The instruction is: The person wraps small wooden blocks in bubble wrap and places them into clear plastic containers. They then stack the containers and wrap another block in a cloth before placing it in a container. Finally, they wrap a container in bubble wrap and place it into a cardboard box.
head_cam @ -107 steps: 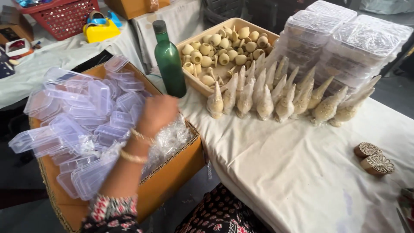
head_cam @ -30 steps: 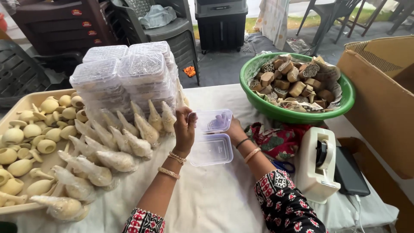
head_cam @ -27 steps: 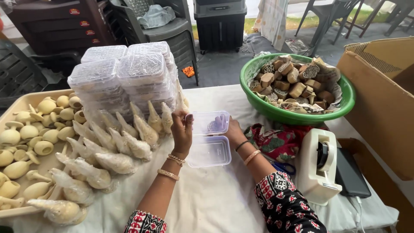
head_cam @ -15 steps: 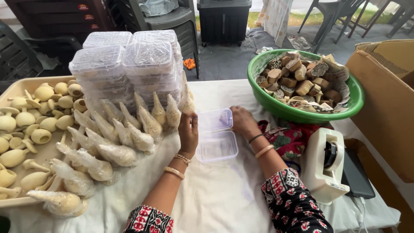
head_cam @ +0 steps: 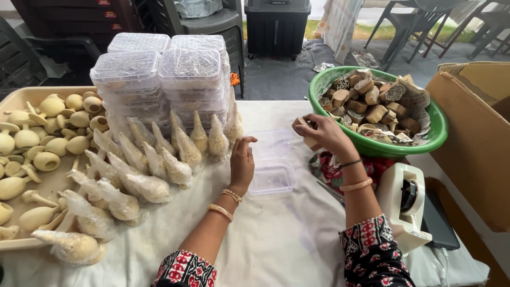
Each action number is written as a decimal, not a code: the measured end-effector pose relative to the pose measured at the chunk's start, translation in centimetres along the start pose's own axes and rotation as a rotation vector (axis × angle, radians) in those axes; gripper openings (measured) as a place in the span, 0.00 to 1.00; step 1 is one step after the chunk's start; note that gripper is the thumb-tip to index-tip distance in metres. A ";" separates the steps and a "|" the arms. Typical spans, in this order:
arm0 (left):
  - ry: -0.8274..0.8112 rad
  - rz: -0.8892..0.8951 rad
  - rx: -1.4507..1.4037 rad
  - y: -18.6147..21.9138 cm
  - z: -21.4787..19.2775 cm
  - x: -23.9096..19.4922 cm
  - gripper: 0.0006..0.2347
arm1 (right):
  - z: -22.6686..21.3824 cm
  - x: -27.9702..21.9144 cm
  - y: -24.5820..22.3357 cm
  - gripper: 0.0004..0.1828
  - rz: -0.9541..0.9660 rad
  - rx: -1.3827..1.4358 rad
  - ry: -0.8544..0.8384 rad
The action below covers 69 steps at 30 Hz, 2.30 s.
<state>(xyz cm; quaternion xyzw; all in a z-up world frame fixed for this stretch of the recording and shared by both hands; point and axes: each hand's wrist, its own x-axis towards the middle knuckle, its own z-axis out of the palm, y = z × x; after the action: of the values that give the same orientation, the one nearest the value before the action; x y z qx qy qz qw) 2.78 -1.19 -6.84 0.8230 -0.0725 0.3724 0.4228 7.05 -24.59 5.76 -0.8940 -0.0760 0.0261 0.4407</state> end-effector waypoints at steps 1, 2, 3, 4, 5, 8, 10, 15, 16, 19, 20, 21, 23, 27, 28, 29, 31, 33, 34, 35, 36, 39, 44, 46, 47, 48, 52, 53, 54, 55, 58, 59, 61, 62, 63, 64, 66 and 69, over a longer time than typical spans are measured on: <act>-0.017 0.007 -0.082 -0.1 0.0 0.2 0.12 | -0.2 -0.5 -0.7 0.29 -0.121 -0.035 -0.059; -0.034 0.014 -0.163 -0.2 0.0 0.3 0.12 | -0.4 -1.1 -1.3 0.29 -0.243 -0.070 -0.117; -0.031 0.012 -0.164 -0.4 0.1 0.3 0.12 | 0.6 -1.4 -1.9 0.29 -0.244 -0.073 -0.119; -0.024 0.046 -0.191 -0.7 0.2 0.3 0.12 | 1.6 -1.7 -2.5 0.29 -0.229 -0.145 -0.183; -0.018 0.082 -0.217 -0.9 0.3 0.3 0.12 | 2.7 -2.0 -3.1 0.29 -0.213 -0.215 -0.246; 0.002 0.140 -0.227 -1.2 0.3 0.4 0.13 | 6.5 -2.5 -3.8 0.30 -0.285 -0.343 -0.352; -0.043 0.044 -0.262 -1.4 0.4 0.4 0.13 | 8.2 -2.1 -2.8 0.30 -0.369 -0.524 -0.384; -0.084 -0.063 -0.339 -2.2 0.6 0.4 0.18 | 9.7 -1.4 -1.1 0.31 -0.554 -0.658 -0.385; -0.082 -0.069 -0.340 -2.2 0.6 0.4 0.19 | 9.8 -1.4 -1.1 0.32 -0.560 -0.673 -0.372; -0.075 -0.060 -0.335 -2.0 0.5 0.4 0.19 | 9.9 -1.3 -0.5 0.32 -0.606 -0.686 -0.349; -0.068 -0.044 -0.326 -2.0 0.4 0.5 0.19 | 9.9 -1.2 -0.2 0.32 -0.648 -0.682 -0.338; -0.067 -0.045 -0.327 -2.0 0.5 0.5 0.19 | 9.8 -1.2 -0.2 0.32 -0.648 -0.684 -0.340; -0.029 0.014 -0.326 -2.0 0.5 0.5 0.17 | 9.8 -1.3 -0.2 0.35 -0.628 -0.678 -0.370; -0.014 0.032 -0.288 -1.4 -0.1 0.7 0.17 | 9.9 -1.6 -0.8 0.37 -0.631 -0.700 -0.348; -0.015 0.043 -0.293 -1.4 -0.1 0.7 0.16 | 9.9 -1.7 -0.8 0.37 -0.617 -0.711 -0.342; -0.017 0.053 -0.299 -1.4 -0.2 0.8 0.16 | 9.8 -1.8 -0.8 0.38 -0.603 -0.723 -0.336; 0.016 0.139 -0.179 -1.2 -0.5 1.0 0.16 | 8.9 -1.3 -0.5 0.38 -0.551 -0.651 -0.382; 0.048 0.225 -0.059 -0.8 -1.1 1.2 0.15 | 7.8 -0.6 0.3 0.38 -0.499 -0.577 -0.428; -0.021 0.154 0.019 -0.4 -1.5 1.3 0.13 | 7.2 -0.1 1.0 0.36 -0.477 -0.616 -0.409; -0.090 0.085 0.095 0.1 -1.8 1.5 0.11 | 6.4 0.4 1.6 0.33 -0.454 -0.656 -0.390; -0.091 0.087 0.094 0.4 -2.0 1.6 0.11 | 6.0 0.3 1.6 0.33 -0.453 -0.656 -0.388; -0.341 -0.083 0.230 1.1 -2.4 1.9 0.08 | 5.1 0.0 1.7 0.33 -0.293 -0.688 -0.462; -0.575 -0.181 0.289 1.9 -2.9 2.2 0.18 | 6.3 1.3 3.9 0.33 -0.324 -0.677 -0.482; -0.560 -0.164 0.258 1.1 -2.1 1.8 0.20 | 6.1 1.5 4.3 0.33 -0.333 -0.657 -0.470; -0.540 -0.148 0.227 0.7 -1.7 1.6 0.22 | 6.0 1.6 4.4 0.34 -0.347 -0.639 -0.458; -0.540 -0.147 0.228 0.2 -1.2 1.5 0.22 | 5.6 1.5 4.1 0.34 -0.347 -0.638 -0.458; -0.496 -0.140 0.142 -1.6 0.4 1.0 0.28 | 4.5 1.6 4.2 0.35 -0.231 -0.666 -0.407; -0.471 -0.139 0.097 -2.0 0.7 0.9 0.29 | 4.2 1.8 4.5 0.33 -0.153 -0.662 -0.396; -0.472 -0.136 0.096 -1.8 0.6 0.9 0.29 | 4.1 2.7 5.8 0.33 -0.152 -0.661 -0.393; -0.454 -0.118 0.116 -1.6 0.4 0.9 0.27 | 4.0 3.5 7.0 0.30 -0.208 -0.676 -0.322; -0.474 -0.131 0.197 0.2 -0.4 1.0 0.21 | 3.4 3.6 6.8 0.31 -0.156 -0.700 -0.252; -0.510 -0.161 0.259 1.0 -0.8 1.1 0.17 | 3.0 3.2 6.2 0.33 -0.049 -0.709 -0.254; -0.539 -0.178 0.261 1.2 -0.5 0.8 0.16 | 3.5 3.1 6.1 0.35 -0.033 -0.691 -0.274; -0.565 -0.194 0.263 1.2 -0.5 0.7 0.15 | 3.7 3.1 6.0 0.38 -0.018 -0.674 -0.294; -0.566 -0.193 0.264 1.2 -0.3 0.6 0.15 | 4.3 3.4 6.5 0.38 -0.018 -0.672 -0.294; -0.564 -0.187 0.257 1.1 -0.1 0.5 0.14 | 4.9 3.7 6.9 0.43 -0.013 -0.707 -0.345; -0.565 -0.182 0.253 0.7 0.2 0.3 0.14 | 5.9 3.9 7.4 0.47 -0.009 -0.737 -0.398; -0.547 -0.162 0.241 0.3 0.8 -0.2 0.14 | 6.4 3.7 7.4 0.48 0.005 -0.712 -0.334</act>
<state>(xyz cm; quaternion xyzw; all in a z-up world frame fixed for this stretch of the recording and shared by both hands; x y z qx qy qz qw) 2.99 -1.98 -7.06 0.9401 -0.0729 0.1078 0.3152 10.81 -23.37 -3.93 -0.9746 -0.1491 0.1443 0.0847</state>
